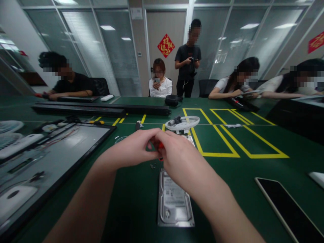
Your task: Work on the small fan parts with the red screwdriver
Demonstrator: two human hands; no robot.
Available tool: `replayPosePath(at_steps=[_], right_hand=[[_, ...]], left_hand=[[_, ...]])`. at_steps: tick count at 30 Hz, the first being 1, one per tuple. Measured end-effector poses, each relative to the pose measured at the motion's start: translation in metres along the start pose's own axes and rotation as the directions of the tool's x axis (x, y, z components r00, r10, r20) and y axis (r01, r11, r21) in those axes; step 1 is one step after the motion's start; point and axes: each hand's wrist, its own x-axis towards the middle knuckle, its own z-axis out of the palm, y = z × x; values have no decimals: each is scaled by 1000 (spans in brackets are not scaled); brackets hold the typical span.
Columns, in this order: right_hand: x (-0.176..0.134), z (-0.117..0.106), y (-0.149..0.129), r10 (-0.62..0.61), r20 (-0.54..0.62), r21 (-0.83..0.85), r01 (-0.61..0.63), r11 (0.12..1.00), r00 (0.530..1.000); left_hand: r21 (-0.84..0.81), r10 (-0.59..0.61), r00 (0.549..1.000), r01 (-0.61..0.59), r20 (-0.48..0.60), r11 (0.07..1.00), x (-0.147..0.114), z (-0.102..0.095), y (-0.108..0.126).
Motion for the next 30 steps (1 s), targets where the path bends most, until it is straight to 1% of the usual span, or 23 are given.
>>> replayPosePath(at_steps=[3,5,7,12,17,20,23,26,30], right_hand=[[1,-1,-1,53,-10,-27,-53,998,999],[2,-1,-1,65,-6,-56,-66,996,998],[2,-1,0,53,3,-63,-53,997,999],[-1,0,0,-18,3,-11,18,1000,1000],[1,-2,-3,53,-4,-51,-53,997,999],[2,-3,-3,83,15,-70,-81,994,996],[2,-3,0,59,25,-61,-57,996,998],[1,-3,0,24,28,-49,-23,999,999],[1,-2,-3,57,27,-62,-56,997,998]], left_hand=[[-17,-14,1000,14,11,1000,1,1,-1],[-25,-13,1000,14,25,1000,1,1,-1],[-19,-3,1000,4,28,1000,0,1,-1],[10,6,999,-6,31,1000,0,2,-2],[9,-43,999,43,31,999,1,1,-1],[-3,-26,999,26,34,1000,1,0,1],[4,3,999,-4,39,1000,-1,0,1],[25,1,999,-2,41,1000,-1,0,0],[40,-45,998,43,40,998,1,0,1]])
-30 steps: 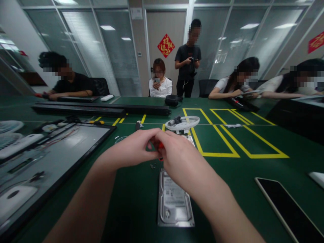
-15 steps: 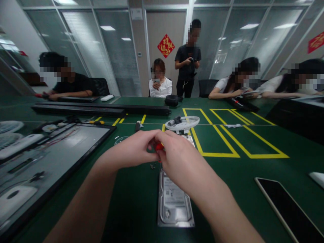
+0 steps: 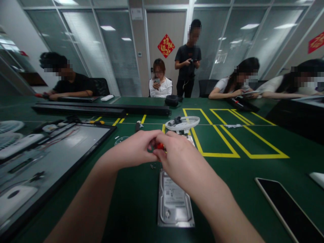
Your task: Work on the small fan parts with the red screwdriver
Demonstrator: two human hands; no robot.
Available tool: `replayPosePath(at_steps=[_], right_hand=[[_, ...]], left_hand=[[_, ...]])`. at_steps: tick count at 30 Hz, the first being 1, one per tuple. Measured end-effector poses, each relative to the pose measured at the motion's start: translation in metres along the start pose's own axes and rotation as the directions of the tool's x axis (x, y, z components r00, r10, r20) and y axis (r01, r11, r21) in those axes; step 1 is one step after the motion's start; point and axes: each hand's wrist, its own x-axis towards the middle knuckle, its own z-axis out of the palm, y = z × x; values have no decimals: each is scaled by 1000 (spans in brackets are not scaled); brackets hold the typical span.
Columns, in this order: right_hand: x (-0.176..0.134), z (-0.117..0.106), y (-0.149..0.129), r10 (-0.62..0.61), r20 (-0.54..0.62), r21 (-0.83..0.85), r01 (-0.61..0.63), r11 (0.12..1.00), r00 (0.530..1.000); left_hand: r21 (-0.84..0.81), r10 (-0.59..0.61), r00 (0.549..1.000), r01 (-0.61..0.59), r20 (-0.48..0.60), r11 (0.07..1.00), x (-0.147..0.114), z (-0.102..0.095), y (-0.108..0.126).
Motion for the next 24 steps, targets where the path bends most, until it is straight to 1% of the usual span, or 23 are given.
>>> replayPosePath(at_steps=[2,4,7,10,14,16,21,24], right_hand=[[1,0,0,9,0,-15,-9,1000,1000],[1,0,0,2,-4,-14,-2,1000,1000],[0,0,1,-32,-17,28,33,999,999],[-1,0,1,-58,-28,67,60,996,998],[-1,0,0,-5,-41,12,6,1000,999],[-1,0,1,4,-38,-6,-4,1000,999],[-2,1,4,-61,-30,43,62,997,998],[-2,1,2,-47,-32,48,49,998,998]], left_hand=[[-7,-3,1000,3,3,1000,0,0,1],[-23,21,1000,-21,-3,1000,0,-1,2],[-40,44,999,-45,-18,998,-1,-1,2],[-45,38,999,-40,-32,998,-1,-1,1],[-71,8,1000,-9,-12,997,-1,-1,0],[-68,14,1000,-14,-11,998,-1,0,0],[-44,34,999,-34,-12,998,0,1,-1],[-30,17,1000,-18,-19,999,0,1,-2]])
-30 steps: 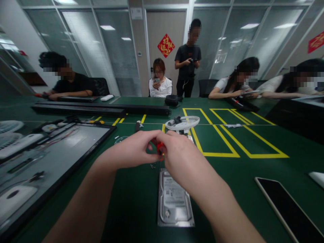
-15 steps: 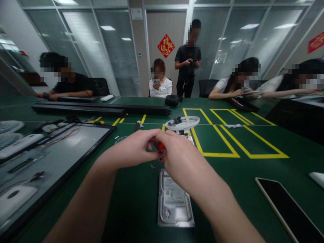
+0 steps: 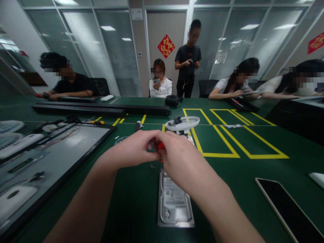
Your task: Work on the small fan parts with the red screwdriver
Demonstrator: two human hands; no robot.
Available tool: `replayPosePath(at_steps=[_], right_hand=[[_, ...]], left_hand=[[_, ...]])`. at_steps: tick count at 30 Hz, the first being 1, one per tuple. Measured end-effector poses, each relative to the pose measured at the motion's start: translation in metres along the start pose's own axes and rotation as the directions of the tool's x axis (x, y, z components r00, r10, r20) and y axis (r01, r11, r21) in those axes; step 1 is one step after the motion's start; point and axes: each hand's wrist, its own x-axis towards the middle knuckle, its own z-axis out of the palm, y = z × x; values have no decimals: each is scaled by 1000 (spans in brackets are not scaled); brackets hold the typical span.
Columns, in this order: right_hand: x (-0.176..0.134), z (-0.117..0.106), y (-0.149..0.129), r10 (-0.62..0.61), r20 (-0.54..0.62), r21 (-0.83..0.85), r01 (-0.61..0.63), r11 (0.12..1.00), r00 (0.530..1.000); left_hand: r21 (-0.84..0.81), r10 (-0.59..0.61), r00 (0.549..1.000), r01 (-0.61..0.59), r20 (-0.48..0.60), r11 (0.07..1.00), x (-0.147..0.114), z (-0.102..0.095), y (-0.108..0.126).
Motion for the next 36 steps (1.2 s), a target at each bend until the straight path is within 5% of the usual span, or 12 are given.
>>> replayPosePath(at_steps=[36], right_hand=[[0,-3,-4,63,22,-25,-62,998,998]], left_hand=[[16,-16,998,15,65,1000,0,0,0]])
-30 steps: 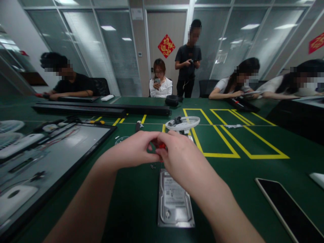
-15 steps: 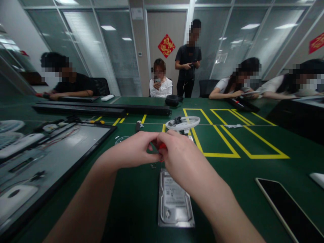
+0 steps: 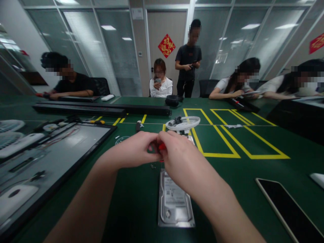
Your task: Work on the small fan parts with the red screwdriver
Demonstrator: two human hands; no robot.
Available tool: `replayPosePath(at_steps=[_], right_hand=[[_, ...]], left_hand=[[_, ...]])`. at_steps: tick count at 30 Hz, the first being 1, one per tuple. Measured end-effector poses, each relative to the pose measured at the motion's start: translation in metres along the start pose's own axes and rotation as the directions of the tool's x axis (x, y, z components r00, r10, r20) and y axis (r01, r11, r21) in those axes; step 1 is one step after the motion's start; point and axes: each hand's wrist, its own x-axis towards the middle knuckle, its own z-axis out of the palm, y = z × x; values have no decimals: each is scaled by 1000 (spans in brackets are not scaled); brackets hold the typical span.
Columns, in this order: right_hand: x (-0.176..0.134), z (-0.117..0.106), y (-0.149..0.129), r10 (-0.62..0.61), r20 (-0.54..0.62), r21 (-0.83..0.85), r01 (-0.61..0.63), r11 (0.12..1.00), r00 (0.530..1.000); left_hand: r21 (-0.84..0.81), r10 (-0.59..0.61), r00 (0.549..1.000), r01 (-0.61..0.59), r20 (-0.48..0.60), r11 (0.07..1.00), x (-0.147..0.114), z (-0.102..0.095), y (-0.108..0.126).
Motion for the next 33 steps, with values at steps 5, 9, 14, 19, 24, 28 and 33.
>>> replayPosePath(at_steps=[5,9,14,19,24,28,33], right_hand=[[1,-1,-1,23,-14,-26,-23,999,1000],[1,0,1,4,11,-29,-4,1000,1000],[0,0,1,24,-19,1,-24,1000,1000],[1,-1,1,51,-19,-42,-52,998,999],[0,0,3,1,1,-9,-1,1000,1000],[1,1,3,36,-35,-7,-36,999,999],[2,1,3,21,-10,-21,-21,1000,1000]], left_hand=[[-27,-28,1000,28,5,999,0,1,-2],[-13,29,1000,-30,-10,999,0,0,0],[-43,-14,1000,14,6,999,1,1,-2],[-52,-15,1000,14,-3,999,0,1,-3],[-36,14,1000,-14,-2,999,0,1,-1],[-49,-19,1000,19,4,999,-1,1,-2],[-31,9,1000,-9,-4,999,0,1,-2]])
